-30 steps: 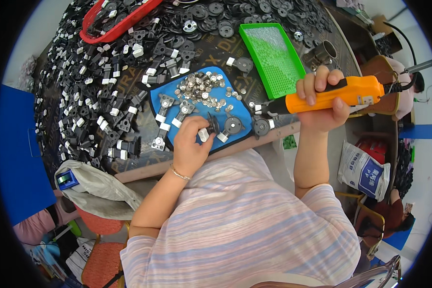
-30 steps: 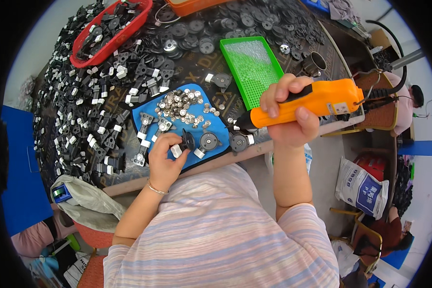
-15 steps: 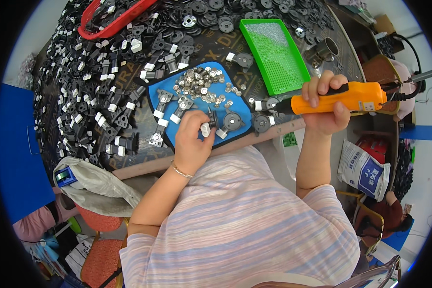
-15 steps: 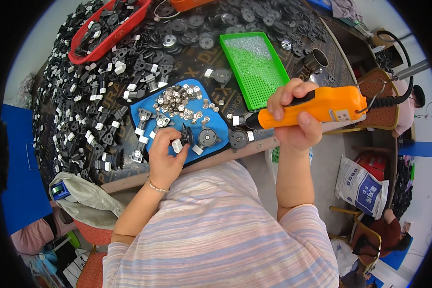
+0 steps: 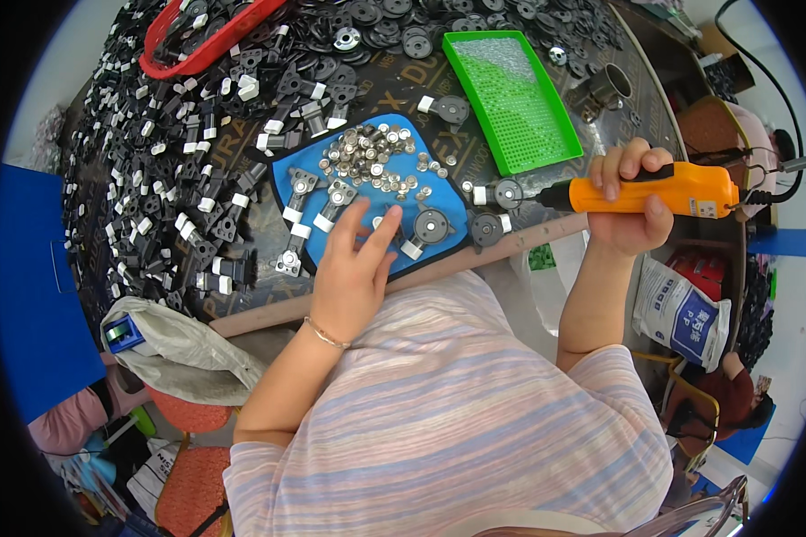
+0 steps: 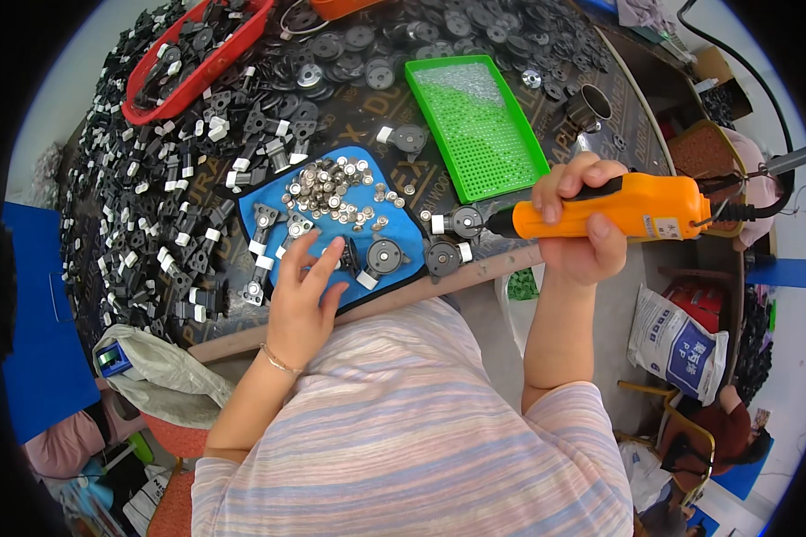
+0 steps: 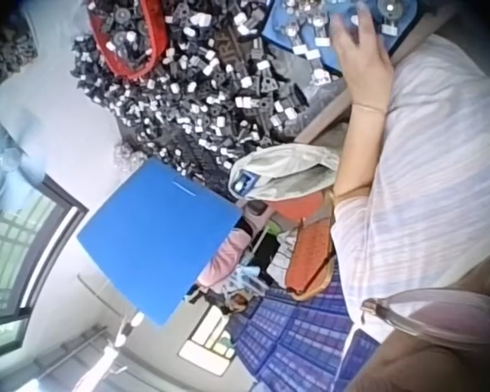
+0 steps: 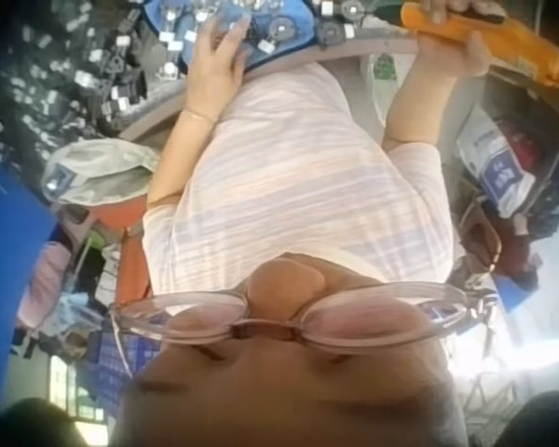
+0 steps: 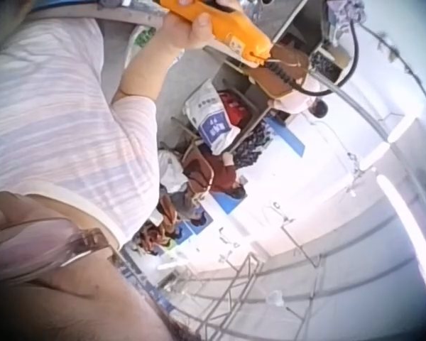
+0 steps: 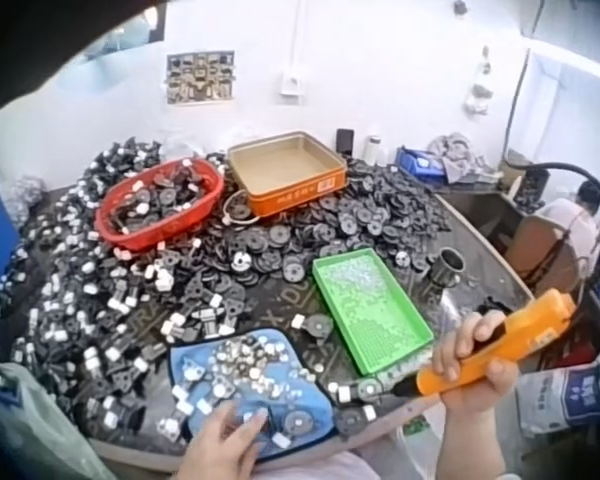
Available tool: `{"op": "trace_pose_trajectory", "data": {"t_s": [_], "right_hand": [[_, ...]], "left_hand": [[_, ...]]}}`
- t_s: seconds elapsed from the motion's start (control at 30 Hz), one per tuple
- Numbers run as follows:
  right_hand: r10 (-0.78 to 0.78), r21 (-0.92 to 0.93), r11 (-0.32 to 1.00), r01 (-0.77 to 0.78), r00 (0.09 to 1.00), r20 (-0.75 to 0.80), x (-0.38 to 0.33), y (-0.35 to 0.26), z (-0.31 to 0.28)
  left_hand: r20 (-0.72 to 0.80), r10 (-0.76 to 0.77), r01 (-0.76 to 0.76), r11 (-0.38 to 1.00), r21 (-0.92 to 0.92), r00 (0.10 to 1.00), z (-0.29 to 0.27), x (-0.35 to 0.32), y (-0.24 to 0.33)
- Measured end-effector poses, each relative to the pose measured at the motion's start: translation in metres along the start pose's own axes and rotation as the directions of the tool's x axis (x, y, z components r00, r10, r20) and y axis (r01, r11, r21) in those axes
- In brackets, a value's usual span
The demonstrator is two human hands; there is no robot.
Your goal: The recorder is assembling small mechanical toy motor components using an electric screwdriver at a workbench.
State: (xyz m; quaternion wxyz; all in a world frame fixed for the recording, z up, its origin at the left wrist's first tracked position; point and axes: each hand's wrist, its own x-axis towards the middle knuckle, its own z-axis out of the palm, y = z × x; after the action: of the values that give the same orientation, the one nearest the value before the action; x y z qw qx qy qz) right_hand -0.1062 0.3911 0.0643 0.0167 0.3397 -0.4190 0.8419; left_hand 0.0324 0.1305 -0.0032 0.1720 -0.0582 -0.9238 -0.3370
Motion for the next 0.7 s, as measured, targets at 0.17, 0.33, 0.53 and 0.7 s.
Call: {"op": "trace_pose_trajectory", "data": {"t_s": [0.17,0.33,0.53,0.7], "right_hand": [[-0.028,-0.063,0.998,0.028,1.000,-0.001,0.000,-0.007,-0.007],[-0.072,-0.151,0.987,0.058,0.993,-0.091,0.005,-0.018,-0.018],[-0.180,-0.170,0.975,0.146,0.962,-0.203,0.018,-0.004,-0.042],[-0.266,-0.283,0.942,0.178,0.914,-0.308,0.032,0.016,-0.046]], "left_hand": [[-0.043,-0.121,0.116,0.988,-0.107,0.992,0.004,-0.007,-0.011],[-0.002,-0.152,0.151,0.985,-0.086,0.988,0.008,-0.023,-0.016],[0.046,-0.146,0.146,0.989,-0.006,0.988,0.010,-0.020,-0.014],[0.039,-0.152,0.153,0.988,-0.013,0.988,0.002,-0.015,-0.011]]}}
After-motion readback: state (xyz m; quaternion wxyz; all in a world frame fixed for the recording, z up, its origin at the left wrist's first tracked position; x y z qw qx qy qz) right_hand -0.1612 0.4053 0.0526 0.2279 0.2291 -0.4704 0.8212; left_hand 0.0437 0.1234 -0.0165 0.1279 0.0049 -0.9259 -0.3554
